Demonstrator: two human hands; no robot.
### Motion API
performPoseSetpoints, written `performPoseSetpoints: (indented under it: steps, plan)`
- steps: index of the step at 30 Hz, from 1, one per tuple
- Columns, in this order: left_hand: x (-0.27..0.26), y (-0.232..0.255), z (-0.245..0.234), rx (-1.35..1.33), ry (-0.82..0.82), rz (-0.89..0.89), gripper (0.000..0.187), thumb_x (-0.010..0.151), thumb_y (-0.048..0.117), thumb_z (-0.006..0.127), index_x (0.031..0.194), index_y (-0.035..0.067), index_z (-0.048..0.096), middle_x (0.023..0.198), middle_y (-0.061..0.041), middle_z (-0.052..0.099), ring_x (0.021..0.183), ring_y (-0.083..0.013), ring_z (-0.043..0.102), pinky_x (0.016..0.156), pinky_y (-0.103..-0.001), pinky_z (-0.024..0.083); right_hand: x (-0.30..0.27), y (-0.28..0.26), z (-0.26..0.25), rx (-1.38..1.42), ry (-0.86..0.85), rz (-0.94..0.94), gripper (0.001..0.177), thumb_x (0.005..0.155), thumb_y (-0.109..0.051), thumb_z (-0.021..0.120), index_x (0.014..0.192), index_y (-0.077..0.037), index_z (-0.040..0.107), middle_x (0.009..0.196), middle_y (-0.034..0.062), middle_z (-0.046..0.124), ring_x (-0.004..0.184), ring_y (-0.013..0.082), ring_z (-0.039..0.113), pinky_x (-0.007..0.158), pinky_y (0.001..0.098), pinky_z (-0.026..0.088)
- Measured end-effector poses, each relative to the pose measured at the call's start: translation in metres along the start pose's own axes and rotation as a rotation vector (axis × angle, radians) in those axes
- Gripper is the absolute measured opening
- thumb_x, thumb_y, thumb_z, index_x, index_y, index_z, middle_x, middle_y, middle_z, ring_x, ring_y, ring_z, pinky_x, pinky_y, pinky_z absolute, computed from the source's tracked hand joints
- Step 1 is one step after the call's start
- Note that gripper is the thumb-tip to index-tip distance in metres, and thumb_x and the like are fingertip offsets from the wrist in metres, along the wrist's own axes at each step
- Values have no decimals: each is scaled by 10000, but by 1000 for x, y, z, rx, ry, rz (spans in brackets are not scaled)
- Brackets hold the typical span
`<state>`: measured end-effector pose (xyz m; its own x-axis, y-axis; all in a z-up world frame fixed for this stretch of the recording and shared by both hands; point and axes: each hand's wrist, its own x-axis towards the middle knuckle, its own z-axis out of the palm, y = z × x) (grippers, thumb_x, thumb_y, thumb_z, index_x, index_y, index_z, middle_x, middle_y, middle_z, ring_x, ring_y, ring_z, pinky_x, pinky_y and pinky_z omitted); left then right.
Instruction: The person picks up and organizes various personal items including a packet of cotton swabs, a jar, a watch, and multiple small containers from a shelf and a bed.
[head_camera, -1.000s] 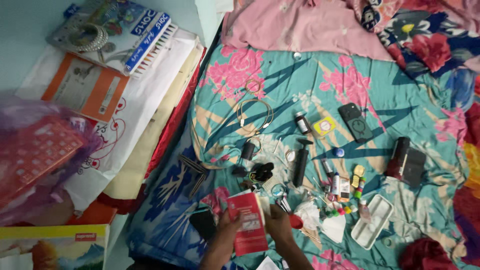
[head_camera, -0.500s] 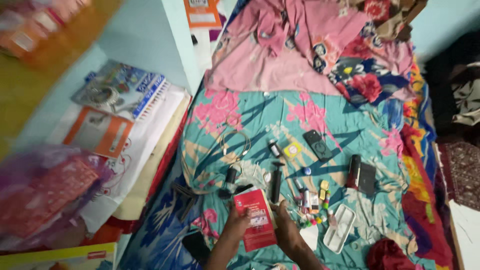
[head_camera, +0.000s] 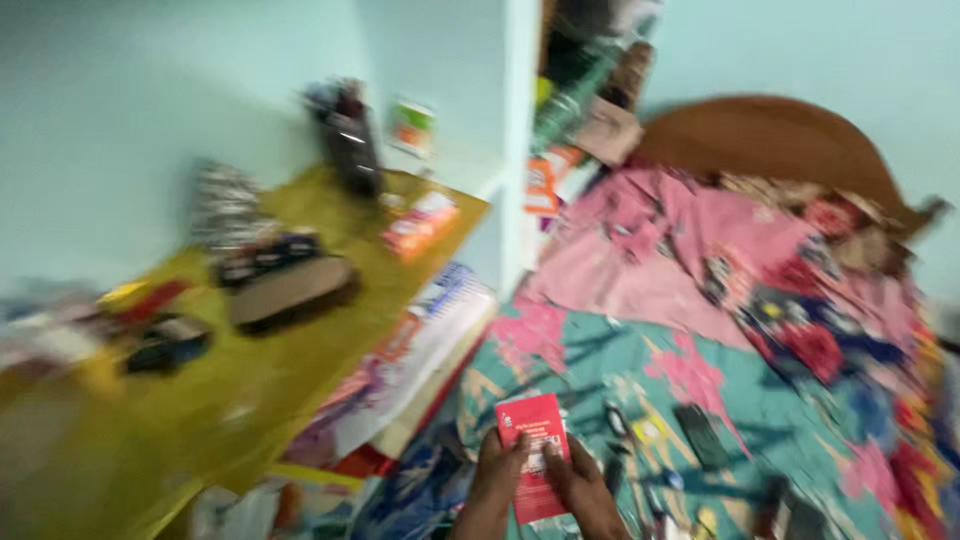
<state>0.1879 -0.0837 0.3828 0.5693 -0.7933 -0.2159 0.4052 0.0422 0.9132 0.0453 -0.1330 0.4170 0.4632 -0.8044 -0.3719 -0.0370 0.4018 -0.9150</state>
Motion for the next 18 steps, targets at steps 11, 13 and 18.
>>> performPoseSetpoints:
  steps: [11,13,18]
  plan:
    - [-154,261,-89,413,632,264,290,800,261,818,978,43,749,852,-65,769,744,-174,705,687,-355,546,-79,-107,195,20,-530,-350,556,949,-195,627,1464,-2,549,1286,89,715,1137,150,657,964,307,523]
    - [-184,288,-110,-23,528,351,245,794,152,803,972,-4,742,866,-97,785,710,-177,702,645,-348,562,-105,-126,233,120,-615,-106,574,902,-162,637,1461,-65,550,1230,95,733,1061,191,685,900,369,560]
    - [-248,357,-153,-117,660,239,214,829,127,778,996,-2,737,878,-94,766,722,-178,710,635,-353,562,-154,-178,306,-190,-843,-214,507,934,-190,658,1412,-22,636,1149,99,764,980,143,677,877,311,541]
